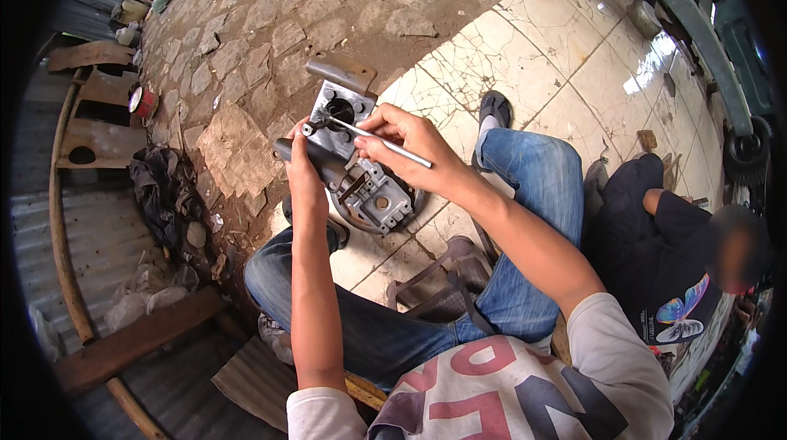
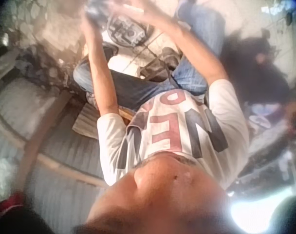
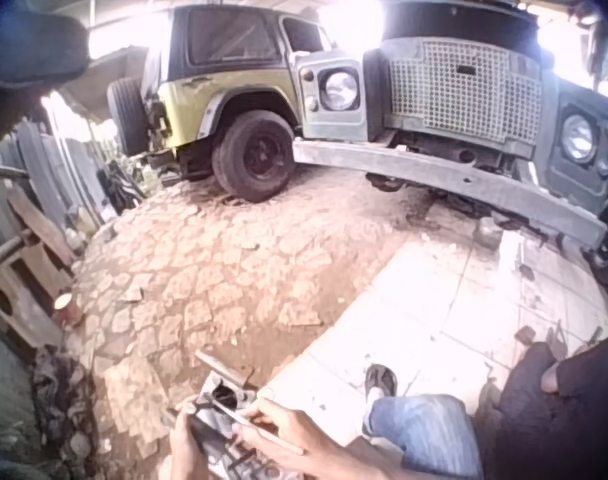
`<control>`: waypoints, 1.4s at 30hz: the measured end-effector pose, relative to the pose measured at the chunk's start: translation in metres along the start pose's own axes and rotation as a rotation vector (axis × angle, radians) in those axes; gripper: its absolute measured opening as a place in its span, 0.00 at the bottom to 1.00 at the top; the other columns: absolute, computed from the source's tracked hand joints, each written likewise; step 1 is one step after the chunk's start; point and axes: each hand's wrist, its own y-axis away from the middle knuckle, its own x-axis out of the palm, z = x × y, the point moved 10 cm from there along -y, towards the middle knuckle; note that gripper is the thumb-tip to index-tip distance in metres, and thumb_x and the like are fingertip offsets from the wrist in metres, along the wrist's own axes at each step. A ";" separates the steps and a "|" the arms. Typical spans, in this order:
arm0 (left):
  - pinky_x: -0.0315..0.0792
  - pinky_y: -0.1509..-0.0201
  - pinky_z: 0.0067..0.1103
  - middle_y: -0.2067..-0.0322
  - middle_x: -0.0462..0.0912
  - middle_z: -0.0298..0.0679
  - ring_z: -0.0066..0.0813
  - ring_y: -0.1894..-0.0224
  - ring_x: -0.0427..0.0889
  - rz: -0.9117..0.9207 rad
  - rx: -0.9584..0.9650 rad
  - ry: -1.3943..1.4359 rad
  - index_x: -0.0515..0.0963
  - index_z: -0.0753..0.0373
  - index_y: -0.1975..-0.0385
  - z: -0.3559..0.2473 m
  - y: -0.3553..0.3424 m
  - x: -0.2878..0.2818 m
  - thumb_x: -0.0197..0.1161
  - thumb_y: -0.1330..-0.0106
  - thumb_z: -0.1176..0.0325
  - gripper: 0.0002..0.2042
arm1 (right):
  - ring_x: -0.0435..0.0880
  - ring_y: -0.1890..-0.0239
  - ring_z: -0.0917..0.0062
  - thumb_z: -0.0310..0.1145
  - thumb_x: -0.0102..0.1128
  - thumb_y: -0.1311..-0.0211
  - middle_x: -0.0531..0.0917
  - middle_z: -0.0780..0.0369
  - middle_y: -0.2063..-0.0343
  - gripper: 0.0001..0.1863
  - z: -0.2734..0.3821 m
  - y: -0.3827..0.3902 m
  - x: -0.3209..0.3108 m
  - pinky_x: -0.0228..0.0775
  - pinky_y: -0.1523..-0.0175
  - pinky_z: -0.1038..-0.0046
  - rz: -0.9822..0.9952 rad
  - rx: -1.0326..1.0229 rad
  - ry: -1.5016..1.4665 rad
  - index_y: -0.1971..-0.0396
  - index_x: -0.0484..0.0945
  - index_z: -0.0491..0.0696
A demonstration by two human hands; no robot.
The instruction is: The person sits on the floor and uses a screwdriver to adjust or remove screws from a small mechanical part held in their left hand. They repeatedly insert the screwdriver into the part and turn it while stabilizing the object.
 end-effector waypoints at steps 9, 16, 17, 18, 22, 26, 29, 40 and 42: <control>0.73 0.42 0.24 0.48 0.79 0.39 0.26 0.47 0.79 -0.018 -0.042 0.035 0.73 0.61 0.41 -0.001 0.004 0.004 0.46 0.21 0.54 0.20 | 0.82 0.64 0.86 0.31 0.64 0.31 0.85 0.62 0.64 0.12 -0.005 -0.001 -0.005 0.74 0.59 0.81 -0.025 0.048 0.132 0.54 0.79 0.39; 0.72 0.41 0.24 0.47 0.79 0.39 0.27 0.47 0.78 -0.070 -0.100 0.038 0.73 0.61 0.41 0.000 0.007 0.001 0.46 0.22 0.54 0.20 | 0.83 0.61 0.86 0.31 0.63 0.30 0.86 0.63 0.64 0.11 -0.003 -0.001 0.000 0.75 0.58 0.80 0.008 0.018 0.113 0.54 0.79 0.40; 0.72 0.41 0.24 0.47 0.79 0.39 0.27 0.47 0.78 -0.060 -0.074 0.041 0.73 0.61 0.41 0.002 0.004 -0.002 0.46 0.22 0.54 0.20 | 0.83 0.61 0.86 0.31 0.63 0.30 0.86 0.63 0.64 0.11 -0.006 -0.003 -0.003 0.76 0.57 0.80 0.012 0.041 0.089 0.54 0.79 0.40; 0.72 0.41 0.24 0.48 0.79 0.39 0.27 0.47 0.78 -0.051 -0.048 0.044 0.73 0.61 0.41 0.003 0.002 -0.005 0.47 0.22 0.54 0.20 | 0.83 0.60 0.85 0.31 0.63 0.31 0.86 0.63 0.64 0.11 -0.010 -0.006 -0.007 0.76 0.57 0.80 0.017 0.063 0.065 0.54 0.79 0.40; 0.73 0.42 0.24 0.49 0.80 0.39 0.27 0.48 0.79 -0.020 -0.025 0.088 0.74 0.61 0.43 0.006 -0.004 -0.003 0.48 0.22 0.56 0.19 | 0.84 0.72 0.80 0.36 0.67 0.34 0.85 0.60 0.75 0.13 0.011 -0.006 -0.011 0.73 0.65 0.73 -0.056 -0.216 0.300 0.58 0.79 0.42; 0.73 0.44 0.23 0.50 0.80 0.39 0.27 0.49 0.79 -0.029 0.009 0.035 0.75 0.61 0.44 0.000 0.000 -0.001 0.48 0.22 0.56 0.18 | 0.83 0.74 0.81 0.38 0.67 0.33 0.85 0.60 0.76 0.13 0.011 -0.001 -0.007 0.72 0.67 0.75 -0.045 -0.143 0.243 0.60 0.80 0.43; 0.74 0.45 0.23 0.51 0.80 0.39 0.27 0.50 0.79 -0.015 0.016 0.052 0.75 0.61 0.44 -0.002 -0.001 -0.001 0.48 0.22 0.56 0.18 | 0.82 0.64 0.88 0.30 0.66 0.33 0.86 0.65 0.69 0.12 -0.005 -0.009 -0.020 0.74 0.60 0.81 -0.023 0.029 0.290 0.56 0.81 0.39; 0.74 0.45 0.23 0.52 0.80 0.39 0.25 0.51 0.79 -0.025 0.008 0.056 0.75 0.61 0.44 0.002 -0.003 0.000 0.50 0.22 0.55 0.19 | 0.81 0.66 0.88 0.32 0.65 0.32 0.86 0.64 0.69 0.12 0.013 -0.002 -0.007 0.73 0.62 0.79 0.000 -0.074 0.414 0.55 0.81 0.40; 0.75 0.47 0.23 0.52 0.81 0.39 0.26 0.52 0.80 -0.034 0.029 -0.002 0.76 0.60 0.44 -0.004 0.002 0.004 0.51 0.22 0.53 0.19 | 0.81 0.67 0.87 0.32 0.65 0.33 0.85 0.64 0.70 0.12 0.018 0.000 -0.007 0.73 0.62 0.79 0.013 -0.051 0.362 0.55 0.81 0.40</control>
